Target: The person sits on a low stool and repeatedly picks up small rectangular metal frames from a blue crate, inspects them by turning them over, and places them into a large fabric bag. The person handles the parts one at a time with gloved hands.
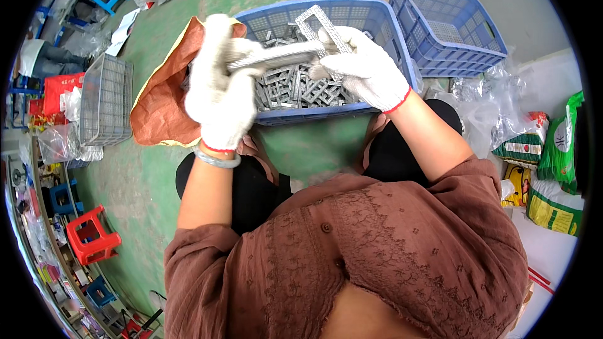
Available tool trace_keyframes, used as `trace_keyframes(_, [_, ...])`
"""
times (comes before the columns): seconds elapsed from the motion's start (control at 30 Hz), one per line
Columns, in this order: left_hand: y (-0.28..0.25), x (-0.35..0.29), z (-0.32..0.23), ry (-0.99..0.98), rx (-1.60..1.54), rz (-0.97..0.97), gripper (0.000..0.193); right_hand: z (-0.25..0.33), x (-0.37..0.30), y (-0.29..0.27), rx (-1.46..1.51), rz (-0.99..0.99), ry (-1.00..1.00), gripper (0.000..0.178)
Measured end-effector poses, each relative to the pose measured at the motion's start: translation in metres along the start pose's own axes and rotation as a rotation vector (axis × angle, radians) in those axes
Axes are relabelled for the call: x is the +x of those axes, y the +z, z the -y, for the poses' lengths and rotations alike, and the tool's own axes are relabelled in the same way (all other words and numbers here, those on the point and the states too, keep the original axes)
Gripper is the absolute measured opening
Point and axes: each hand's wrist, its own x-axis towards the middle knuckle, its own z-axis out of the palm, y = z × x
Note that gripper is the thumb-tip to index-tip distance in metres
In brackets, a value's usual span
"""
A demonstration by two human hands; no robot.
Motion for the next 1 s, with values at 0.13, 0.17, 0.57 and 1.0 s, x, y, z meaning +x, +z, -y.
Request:
trace_keyframes(0.13, [-0.038,0.017,0.005,-0.204,0.211,-0.340,0.070,-0.001,0.004,-0.005,0.124,-0.023,0.000,0.025])
trace_keyframes(0.17, [-0.055,0.019,0.017,-0.229,0.275,-0.364,0.069,0.000,0.004,-0.005,0.155,-0.013,0.025,0.025])
trace_keyframes(0.57, [-0.004,-0.003,0.032,-0.221,0.468,0.224,0.071,0.006,-0.002,-0.002,0.480,0.112,0.385,0.043])
trace_keyframes(1.0, [0.016,-0.012,0.019,-0.422,-0.038,0.115,0.033,0.008,-0.002,-0.001,0.436,0.172,0.597,0.062])
